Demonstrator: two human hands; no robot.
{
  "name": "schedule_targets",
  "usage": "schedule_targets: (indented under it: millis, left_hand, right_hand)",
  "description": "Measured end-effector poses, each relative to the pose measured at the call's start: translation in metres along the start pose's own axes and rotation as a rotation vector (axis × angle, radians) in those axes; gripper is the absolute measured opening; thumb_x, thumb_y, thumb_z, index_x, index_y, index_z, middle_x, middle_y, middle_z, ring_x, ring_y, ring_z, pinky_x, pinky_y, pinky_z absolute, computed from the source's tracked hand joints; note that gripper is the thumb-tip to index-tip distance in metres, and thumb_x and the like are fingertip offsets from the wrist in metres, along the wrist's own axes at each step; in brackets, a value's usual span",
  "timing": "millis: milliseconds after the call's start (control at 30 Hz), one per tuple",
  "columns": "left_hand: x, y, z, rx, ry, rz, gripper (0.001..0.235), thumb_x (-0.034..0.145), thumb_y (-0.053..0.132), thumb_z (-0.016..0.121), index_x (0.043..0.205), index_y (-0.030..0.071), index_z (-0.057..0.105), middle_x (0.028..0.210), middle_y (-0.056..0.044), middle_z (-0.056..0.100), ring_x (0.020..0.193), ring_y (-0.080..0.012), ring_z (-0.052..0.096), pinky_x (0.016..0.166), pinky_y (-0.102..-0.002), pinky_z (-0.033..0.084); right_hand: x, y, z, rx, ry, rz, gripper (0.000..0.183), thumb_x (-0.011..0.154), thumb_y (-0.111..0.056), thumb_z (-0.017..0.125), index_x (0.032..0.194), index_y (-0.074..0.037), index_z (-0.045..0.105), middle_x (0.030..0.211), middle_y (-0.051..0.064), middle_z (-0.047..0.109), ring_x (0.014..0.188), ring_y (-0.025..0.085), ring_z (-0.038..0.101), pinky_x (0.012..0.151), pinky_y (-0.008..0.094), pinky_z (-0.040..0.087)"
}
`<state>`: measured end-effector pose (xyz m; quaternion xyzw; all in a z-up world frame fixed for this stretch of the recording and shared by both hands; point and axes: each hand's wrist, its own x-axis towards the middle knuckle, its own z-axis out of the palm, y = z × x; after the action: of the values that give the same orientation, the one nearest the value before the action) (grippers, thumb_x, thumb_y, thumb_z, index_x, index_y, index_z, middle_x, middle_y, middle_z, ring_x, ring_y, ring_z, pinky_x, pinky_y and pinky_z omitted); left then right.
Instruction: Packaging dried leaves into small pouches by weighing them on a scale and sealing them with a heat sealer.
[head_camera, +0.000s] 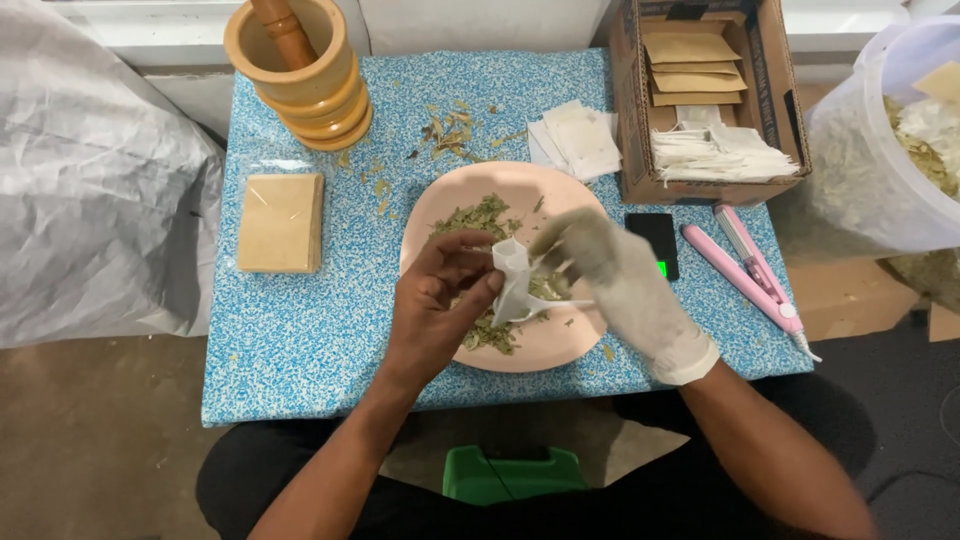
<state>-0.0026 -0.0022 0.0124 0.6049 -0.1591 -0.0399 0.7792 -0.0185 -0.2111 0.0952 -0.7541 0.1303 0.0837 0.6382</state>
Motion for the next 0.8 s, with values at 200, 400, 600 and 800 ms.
schedule_targets:
  millis: [200,400,600,800]
  left_hand:
    - [0.001,-0.009,-0.006,0.035,-0.007,0.046,0.053,0.104,0.005,0.079,0.153,0.001,0.06,0.111,-0.02,0.083,0.108,-0.0226,0.076,0.104,-0.047,0.063]
    - [0.003,0.006,0.0,-0.086,-0.14,-0.045,0.053,0.105,0.003,0.076,0.156,-0.002,0.059,0.109,-0.02,0.082,0.103,-0.0189,0.072,0.099,-0.043,0.064]
    - [0.009,0.012,-0.011,-0.012,-0.109,-0.185,0.05,0.117,0.035,0.056,0.151,0.001,0.067,0.118,-0.027,0.083,0.12,-0.031,0.077,0.11,-0.054,0.061]
    - [0.003,0.002,0.002,-0.017,-0.138,-0.189,0.037,0.103,0.012,0.081,0.133,-0.01,0.077,0.125,-0.03,0.08,0.109,-0.0339,0.08,0.089,-0.05,0.071]
  right_hand:
    - [-0.01,-0.016,-0.007,-0.255,-0.196,-0.359,0.054,0.099,-0.001,0.053,0.151,-0.001,0.068,0.138,0.035,0.064,0.122,0.046,0.07,0.103,0.064,0.057]
    - [-0.001,-0.001,-0.012,-0.235,-0.208,-0.516,0.032,0.099,-0.005,0.08,0.13,-0.016,0.082,0.135,0.014,0.077,0.122,0.026,0.073,0.11,0.048,0.056]
    - [0.004,0.006,-0.019,-0.356,-0.104,-0.404,0.018,0.1,-0.011,0.083,0.118,-0.011,0.085,0.103,0.009,0.085,0.097,0.019,0.08,0.1,0.043,0.063]
    - [-0.004,-0.005,-0.016,-0.449,-0.015,-0.531,0.052,0.101,-0.012,0.082,0.152,-0.015,0.071,0.103,0.006,0.085,0.095,0.018,0.082,0.095,0.04,0.064]
